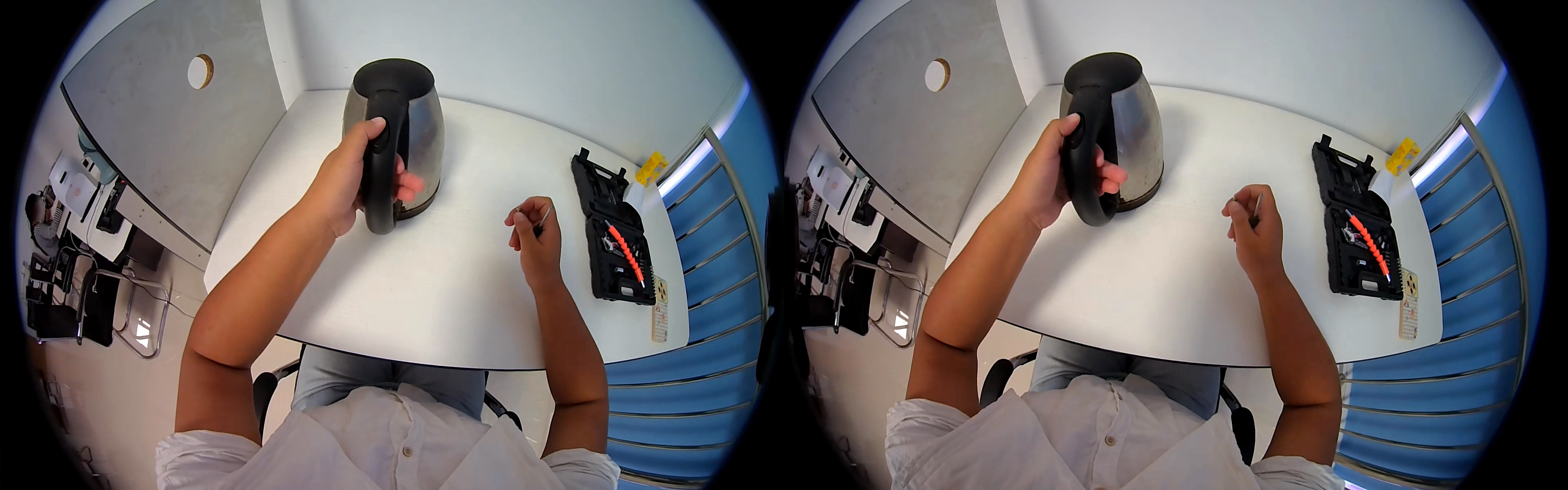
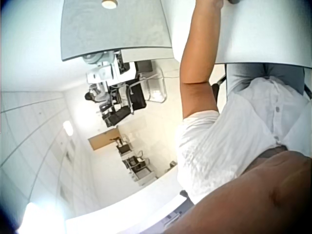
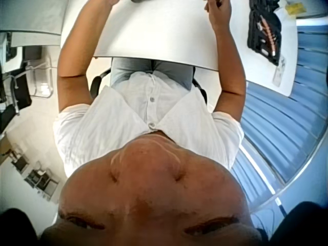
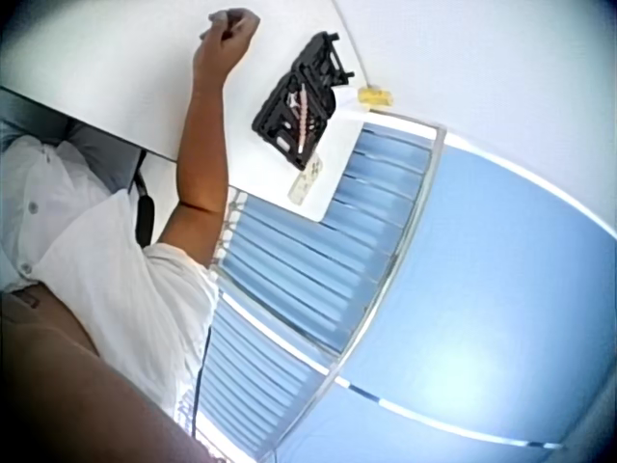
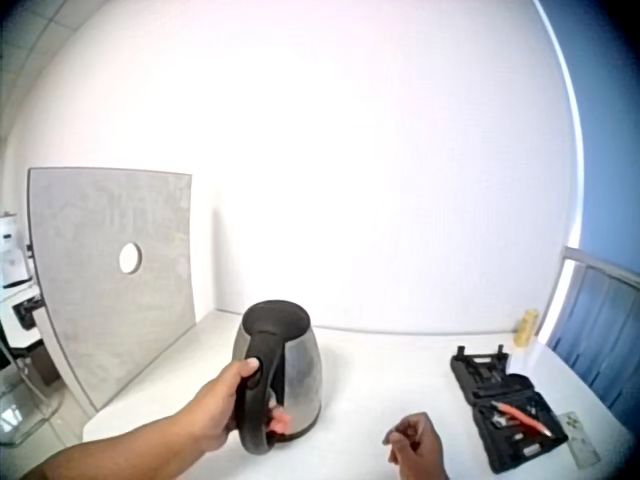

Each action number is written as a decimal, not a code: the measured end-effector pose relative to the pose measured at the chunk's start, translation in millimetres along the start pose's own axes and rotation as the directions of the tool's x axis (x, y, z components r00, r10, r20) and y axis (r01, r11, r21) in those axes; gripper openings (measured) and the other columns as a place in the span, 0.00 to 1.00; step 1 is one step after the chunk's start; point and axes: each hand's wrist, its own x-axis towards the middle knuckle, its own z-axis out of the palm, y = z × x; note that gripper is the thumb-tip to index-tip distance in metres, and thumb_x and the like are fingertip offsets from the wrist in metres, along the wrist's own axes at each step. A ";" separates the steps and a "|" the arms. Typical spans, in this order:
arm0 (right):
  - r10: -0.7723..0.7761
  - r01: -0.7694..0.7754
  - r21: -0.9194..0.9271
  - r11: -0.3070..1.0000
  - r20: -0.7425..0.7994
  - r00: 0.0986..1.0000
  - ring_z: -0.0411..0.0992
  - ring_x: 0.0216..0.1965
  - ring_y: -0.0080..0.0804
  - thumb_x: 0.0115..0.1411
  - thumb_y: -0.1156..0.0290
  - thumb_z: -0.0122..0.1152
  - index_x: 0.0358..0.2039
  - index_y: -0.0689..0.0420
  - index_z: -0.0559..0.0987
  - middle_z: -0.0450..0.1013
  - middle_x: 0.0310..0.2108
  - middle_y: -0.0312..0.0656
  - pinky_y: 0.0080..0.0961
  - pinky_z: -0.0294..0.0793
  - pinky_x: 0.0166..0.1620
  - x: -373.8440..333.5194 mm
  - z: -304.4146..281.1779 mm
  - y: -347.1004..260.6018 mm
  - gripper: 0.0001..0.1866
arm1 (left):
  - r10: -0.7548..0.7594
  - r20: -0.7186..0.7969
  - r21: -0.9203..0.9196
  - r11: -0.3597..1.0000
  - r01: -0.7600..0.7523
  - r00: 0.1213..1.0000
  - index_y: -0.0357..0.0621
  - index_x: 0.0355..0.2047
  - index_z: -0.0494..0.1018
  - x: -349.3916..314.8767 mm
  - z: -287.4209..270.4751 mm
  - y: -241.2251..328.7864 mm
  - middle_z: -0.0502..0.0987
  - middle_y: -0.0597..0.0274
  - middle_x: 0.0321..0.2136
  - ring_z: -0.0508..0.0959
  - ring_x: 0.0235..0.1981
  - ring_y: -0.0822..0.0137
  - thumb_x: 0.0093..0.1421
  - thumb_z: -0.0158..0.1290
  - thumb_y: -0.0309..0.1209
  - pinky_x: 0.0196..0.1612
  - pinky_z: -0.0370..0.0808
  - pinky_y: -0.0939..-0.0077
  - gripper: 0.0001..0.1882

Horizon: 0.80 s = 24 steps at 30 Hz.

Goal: The person uses a screwdriver to remove screws from the base of a stainless steel electric kettle. They then detach the handle and continue unscrewing components on the kettle's body.

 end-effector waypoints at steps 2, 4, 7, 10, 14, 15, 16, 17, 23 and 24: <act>0.002 -0.002 -0.005 1.000 0.002 1.000 0.62 0.20 0.15 0.62 0.75 0.49 0.36 0.56 0.66 0.71 0.27 0.36 0.14 0.64 0.24 -0.3 0.3 -0.3 0.03 | 0.018 0.021 -0.010 1.000 -0.018 1.000 0.46 0.27 0.70 1.9 -3.0 -4.1 0.80 0.52 0.28 0.80 0.29 0.63 0.63 0.35 0.55 0.43 0.73 0.68 0.26; 0.003 -0.003 -0.002 1.000 0.002 1.000 0.62 0.20 0.15 0.62 0.75 0.49 0.36 0.56 0.66 0.71 0.27 0.36 0.14 0.64 0.25 -0.3 0.3 -0.1 0.03 | 0.050 0.037 -0.033 0.998 -0.048 0.998 0.45 0.31 0.70 0.8 -3.1 -5.5 0.80 0.53 0.30 0.80 0.30 0.63 0.64 0.35 0.55 0.44 0.73 0.68 0.27; -0.002 0.002 -0.017 1.000 0.003 1.000 0.62 0.20 0.15 0.62 0.75 0.49 0.36 0.56 0.66 0.71 0.26 0.36 0.14 0.65 0.25 0.4 -1.1 0.1 0.03 | 0.105 0.058 -0.073 0.992 -0.100 0.993 0.44 0.35 0.71 -4.4 -2.0 -10.6 0.79 0.56 0.33 0.79 0.30 0.66 0.64 0.38 0.55 0.44 0.73 0.70 0.26; -0.003 0.003 -0.010 1.000 0.013 1.000 0.63 0.20 0.15 0.62 0.74 0.50 0.36 0.56 0.66 0.71 0.26 0.36 0.14 0.65 0.25 0.4 -1.1 0.5 0.03 | 0.133 0.082 -0.082 0.989 -0.127 0.988 0.44 0.37 0.71 -4.5 -5.2 -16.8 0.79 0.59 0.32 0.78 0.30 0.70 0.63 0.43 0.53 0.43 0.72 0.72 0.24; 0.013 -0.013 -0.007 1.000 0.017 1.000 0.63 0.21 0.15 0.63 0.73 0.50 0.36 0.56 0.66 0.71 0.27 0.35 0.14 0.65 0.25 0.8 -1.8 4.3 0.04 | 0.144 0.088 -0.083 0.987 -0.137 0.986 0.43 0.37 0.71 -5.4 -5.2 -18.2 0.79 0.59 0.32 0.78 0.31 0.70 0.63 0.44 0.53 0.43 0.72 0.72 0.24; 0.016 -0.016 -0.010 1.000 0.017 1.000 0.63 0.21 0.15 0.63 0.73 0.50 0.36 0.56 0.66 0.71 0.27 0.35 0.14 0.65 0.25 0.5 -1.7 3.7 0.04 | 0.146 0.089 -0.085 0.987 -0.139 0.985 0.43 0.37 0.71 -5.1 -5.2 -18.6 0.79 0.59 0.32 0.78 0.31 0.70 0.63 0.44 0.53 0.43 0.72 0.72 0.24; 0.018 -0.018 -0.013 1.000 0.018 1.000 0.63 0.21 0.15 0.63 0.73 0.50 0.36 0.56 0.66 0.71 0.27 0.35 0.14 0.65 0.25 0.5 -1.6 3.5 0.04 | 0.133 0.074 -0.080 0.989 -0.127 0.988 0.43 0.36 0.71 -4.8 -4.8 -18.5 0.79 0.59 0.31 0.78 0.30 0.70 0.63 0.44 0.54 0.43 0.72 0.73 0.24; 0.016 -0.015 -0.016 1.000 0.021 1.000 0.62 0.20 0.15 0.63 0.72 0.50 0.37 0.56 0.66 0.71 0.27 0.36 0.14 0.64 0.25 0.6 -2.0 4.3 0.04 | 0.119 0.061 -0.074 0.991 -0.114 0.991 0.43 0.35 0.72 -4.8 -3.9 -18.0 0.80 0.59 0.30 0.79 0.30 0.69 0.63 0.43 0.54 0.43 0.72 0.73 0.24; 0.010 -0.009 -0.036 0.999 0.024 1.000 0.60 0.19 0.15 0.64 0.72 0.50 0.38 0.56 0.66 0.70 0.28 0.37 0.14 0.62 0.24 1.1 -1.7 6.7 0.05 | -0.005 0.112 -0.023 1.000 0.008 0.994 0.46 0.25 0.73 5.4 -12.7 -5.4 0.81 0.55 0.26 0.80 0.28 0.65 0.60 0.39 0.61 0.45 0.71 0.72 0.30; 0.010 -0.009 -0.044 0.999 0.021 1.000 0.61 0.19 0.15 0.64 0.72 0.50 0.38 0.56 0.66 0.70 0.28 0.37 0.14 0.62 0.24 1.0 -1.4 6.2 0.05 | -0.029 0.117 -0.001 1.000 0.029 0.993 0.46 0.24 0.73 6.3 -13.3 -4.2 0.81 0.54 0.25 0.81 0.28 0.65 0.60 0.38 0.62 0.45 0.71 0.71 0.31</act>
